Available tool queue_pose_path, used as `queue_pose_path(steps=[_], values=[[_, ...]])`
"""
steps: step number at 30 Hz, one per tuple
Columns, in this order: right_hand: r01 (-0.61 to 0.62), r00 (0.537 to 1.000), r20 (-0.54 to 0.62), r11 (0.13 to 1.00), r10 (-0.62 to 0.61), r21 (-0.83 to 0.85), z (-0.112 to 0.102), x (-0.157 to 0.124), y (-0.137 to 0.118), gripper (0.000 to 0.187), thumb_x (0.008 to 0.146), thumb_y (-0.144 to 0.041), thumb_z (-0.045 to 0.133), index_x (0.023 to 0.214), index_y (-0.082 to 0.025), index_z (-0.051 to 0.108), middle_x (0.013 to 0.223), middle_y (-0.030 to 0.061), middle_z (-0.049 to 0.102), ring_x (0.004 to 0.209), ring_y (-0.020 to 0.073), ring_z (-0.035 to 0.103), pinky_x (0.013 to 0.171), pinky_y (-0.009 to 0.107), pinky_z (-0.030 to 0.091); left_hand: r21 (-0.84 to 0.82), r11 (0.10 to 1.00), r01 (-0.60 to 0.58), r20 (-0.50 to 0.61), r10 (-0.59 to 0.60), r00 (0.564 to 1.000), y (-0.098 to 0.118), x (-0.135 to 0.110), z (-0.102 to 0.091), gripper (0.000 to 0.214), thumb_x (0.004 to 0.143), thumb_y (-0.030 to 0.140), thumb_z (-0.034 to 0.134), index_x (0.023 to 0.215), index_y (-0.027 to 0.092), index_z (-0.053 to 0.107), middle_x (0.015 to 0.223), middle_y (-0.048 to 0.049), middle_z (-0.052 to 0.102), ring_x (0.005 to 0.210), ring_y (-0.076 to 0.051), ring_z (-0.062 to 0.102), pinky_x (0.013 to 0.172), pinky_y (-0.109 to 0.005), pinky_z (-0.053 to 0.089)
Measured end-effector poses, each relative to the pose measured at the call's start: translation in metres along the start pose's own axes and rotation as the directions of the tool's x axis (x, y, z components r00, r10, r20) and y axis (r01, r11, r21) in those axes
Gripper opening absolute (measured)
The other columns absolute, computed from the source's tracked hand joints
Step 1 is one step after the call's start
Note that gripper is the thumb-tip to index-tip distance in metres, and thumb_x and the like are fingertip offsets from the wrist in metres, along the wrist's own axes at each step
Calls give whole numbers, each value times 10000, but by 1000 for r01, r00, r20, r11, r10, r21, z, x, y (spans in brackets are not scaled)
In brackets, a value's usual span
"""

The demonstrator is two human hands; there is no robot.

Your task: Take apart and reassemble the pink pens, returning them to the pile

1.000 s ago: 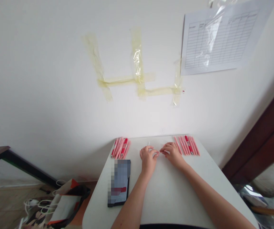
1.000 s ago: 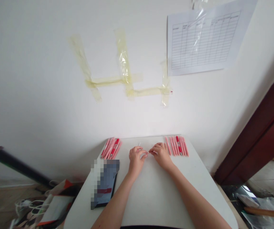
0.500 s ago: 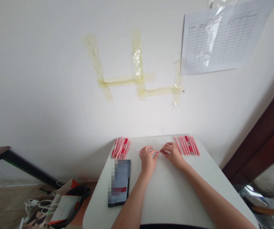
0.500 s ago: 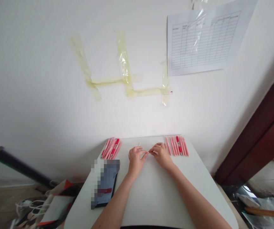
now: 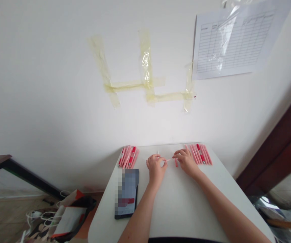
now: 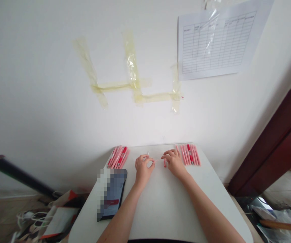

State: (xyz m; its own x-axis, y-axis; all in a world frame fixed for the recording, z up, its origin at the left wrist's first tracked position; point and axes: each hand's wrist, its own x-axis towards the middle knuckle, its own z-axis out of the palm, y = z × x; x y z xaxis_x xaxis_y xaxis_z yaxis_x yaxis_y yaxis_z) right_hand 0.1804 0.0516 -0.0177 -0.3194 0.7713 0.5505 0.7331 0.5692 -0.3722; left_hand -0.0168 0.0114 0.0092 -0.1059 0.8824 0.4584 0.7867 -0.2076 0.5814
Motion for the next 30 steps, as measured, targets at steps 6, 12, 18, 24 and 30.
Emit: queue_pose_path(steps=[6,12,18,24,30], values=[[25,999,44,995,-21,-94,-1,-3,-1,358,896,-61,534,980,-317,770,1222,46,673,1199,304,489,1028,547,424,2,1000,10,-19,-10,1000,-1,0,0,99,809,208,711,844,283,765,1114,-48,626,1154,-251,532,1091,-501,371],[42,997,62,994,-36,-99,-5,-2,-5,360,916,-76,517,962,-325,773,1240,49,669,1226,313,477,1032,557,418,-6,1000,29,-16,-29,999,-1,0,0,101,804,204,703,837,281,760,1119,-48,622,1158,-254,526,1094,-504,361],[48,997,62,998,-46,-41,-6,-1,-6,288,968,-161,510,1009,-307,755,1219,58,687,1204,297,495,1031,537,428,-4,1000,30,-23,-30,999,-2,1,-1,108,797,203,702,835,286,759,1117,-48,618,1156,-256,524,1087,-501,362],[43,999,-15,999,-43,4,-11,3,-11,260,1012,-243,477,1101,-275,719,1108,75,719,1190,306,514,1048,541,415,-3,999,49,-38,-49,998,-3,3,-1,115,802,204,686,836,284,761,1114,-52,624,1156,-265,527,1082,-504,365],[19,998,-54,998,-22,-52,-13,4,-12,241,1002,-240,504,1097,-286,720,1018,76,705,1113,294,542,1049,526,400,-21,999,41,-60,-43,997,-2,3,-3,140,788,185,680,843,288,758,1110,-48,624,1153,-260,535,1081,-495,370]])
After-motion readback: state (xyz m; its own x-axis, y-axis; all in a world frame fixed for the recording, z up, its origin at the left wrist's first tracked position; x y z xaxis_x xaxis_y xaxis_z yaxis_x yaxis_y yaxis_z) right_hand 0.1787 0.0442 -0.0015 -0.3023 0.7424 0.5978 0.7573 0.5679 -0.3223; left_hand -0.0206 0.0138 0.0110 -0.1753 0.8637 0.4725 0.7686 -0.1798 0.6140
